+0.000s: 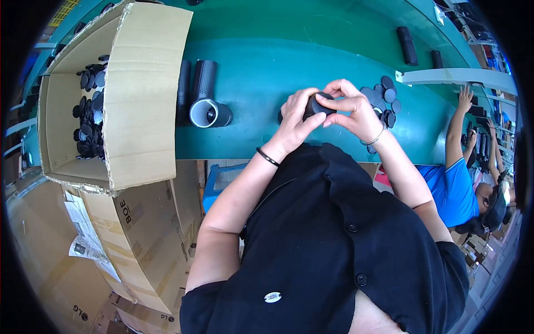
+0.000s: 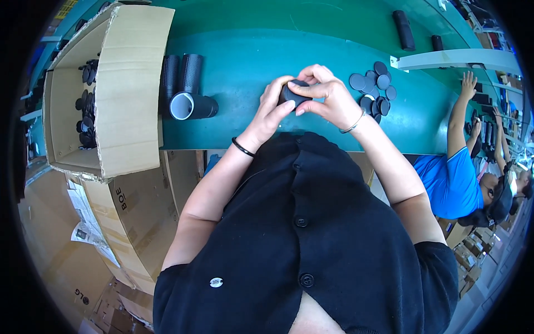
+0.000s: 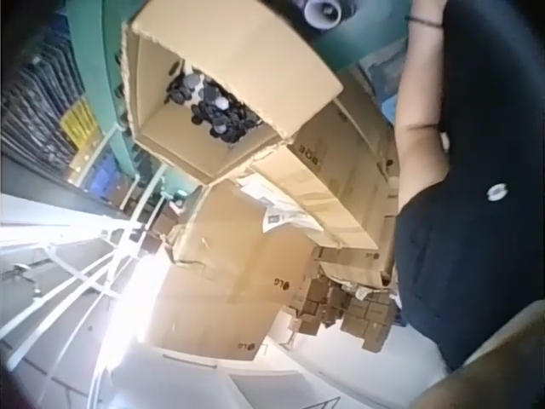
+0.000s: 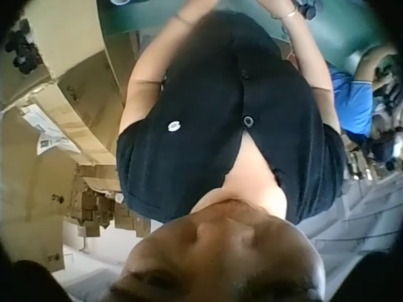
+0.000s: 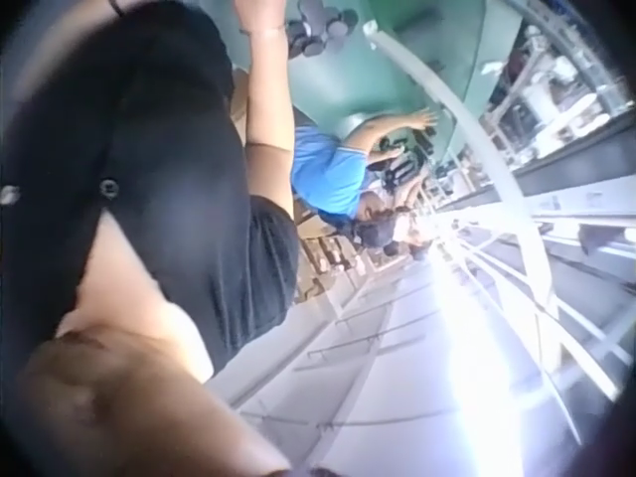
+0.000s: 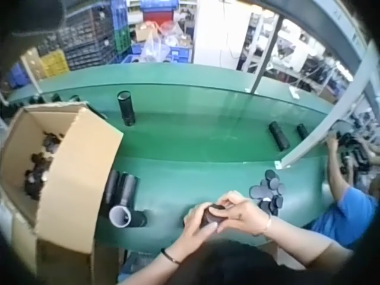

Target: The person assembles plastic caps onto plastic tubes by hand, taking the caps from a cardboard box and pressing them onto the tubes on a conveyor belt.

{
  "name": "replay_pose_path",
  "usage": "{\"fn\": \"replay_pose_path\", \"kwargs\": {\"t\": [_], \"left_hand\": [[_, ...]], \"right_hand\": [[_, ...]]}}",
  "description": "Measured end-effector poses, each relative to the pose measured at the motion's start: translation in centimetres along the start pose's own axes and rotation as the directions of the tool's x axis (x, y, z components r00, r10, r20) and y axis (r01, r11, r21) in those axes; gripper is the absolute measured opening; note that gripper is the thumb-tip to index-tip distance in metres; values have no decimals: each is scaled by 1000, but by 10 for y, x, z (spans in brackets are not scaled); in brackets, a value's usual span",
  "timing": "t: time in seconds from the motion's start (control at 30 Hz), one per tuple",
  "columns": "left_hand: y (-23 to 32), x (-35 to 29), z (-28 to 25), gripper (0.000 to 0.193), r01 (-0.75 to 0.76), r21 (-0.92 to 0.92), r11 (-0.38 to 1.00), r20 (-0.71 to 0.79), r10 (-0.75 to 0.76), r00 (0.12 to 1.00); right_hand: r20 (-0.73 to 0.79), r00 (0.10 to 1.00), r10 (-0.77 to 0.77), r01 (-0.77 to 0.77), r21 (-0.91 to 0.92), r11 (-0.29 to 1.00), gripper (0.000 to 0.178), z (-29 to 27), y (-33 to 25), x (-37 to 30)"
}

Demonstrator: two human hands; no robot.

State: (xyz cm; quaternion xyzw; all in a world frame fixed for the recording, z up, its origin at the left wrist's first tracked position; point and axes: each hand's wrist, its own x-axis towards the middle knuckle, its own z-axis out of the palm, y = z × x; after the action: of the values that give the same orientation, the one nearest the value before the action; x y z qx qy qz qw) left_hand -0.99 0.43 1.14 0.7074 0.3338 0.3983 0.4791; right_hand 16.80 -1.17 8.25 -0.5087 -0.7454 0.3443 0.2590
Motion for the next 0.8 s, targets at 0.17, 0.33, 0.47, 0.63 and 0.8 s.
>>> {"fn": "replay_pose_path", "kwargs": {"t": [0.17, 0.33, 0.47, 0.63, 0.8], "left_hand": [[-7, -4, -4, 61, 162, -134, 978, 57, -156, 986], [-16, -4, -6, 63, 184, -340, 922, 10, -192, 981], [-16, -5, -10, 65, 168, -318, 933, 72, -153, 986], [-19, 3, -24, 74, 142, -158, 977, 246, -100, 964], [-7, -7, -8, 78, 113, -192, 975, 161, -83, 983]], "right_hand": [[30, 997, -72, 51, 443, 895, 46, 3, 23, 1], [180, 946, 269, -319, 668, 673, 44, 8, 28, 7], [533, 782, 324, -621, 712, 328, 40, 8, 14, 11], [348, 854, 386, -516, 653, 554, 34, 13, 6, 11], [492, 746, 449, -662, 616, 426, 34, 6, 7, 11]]}}
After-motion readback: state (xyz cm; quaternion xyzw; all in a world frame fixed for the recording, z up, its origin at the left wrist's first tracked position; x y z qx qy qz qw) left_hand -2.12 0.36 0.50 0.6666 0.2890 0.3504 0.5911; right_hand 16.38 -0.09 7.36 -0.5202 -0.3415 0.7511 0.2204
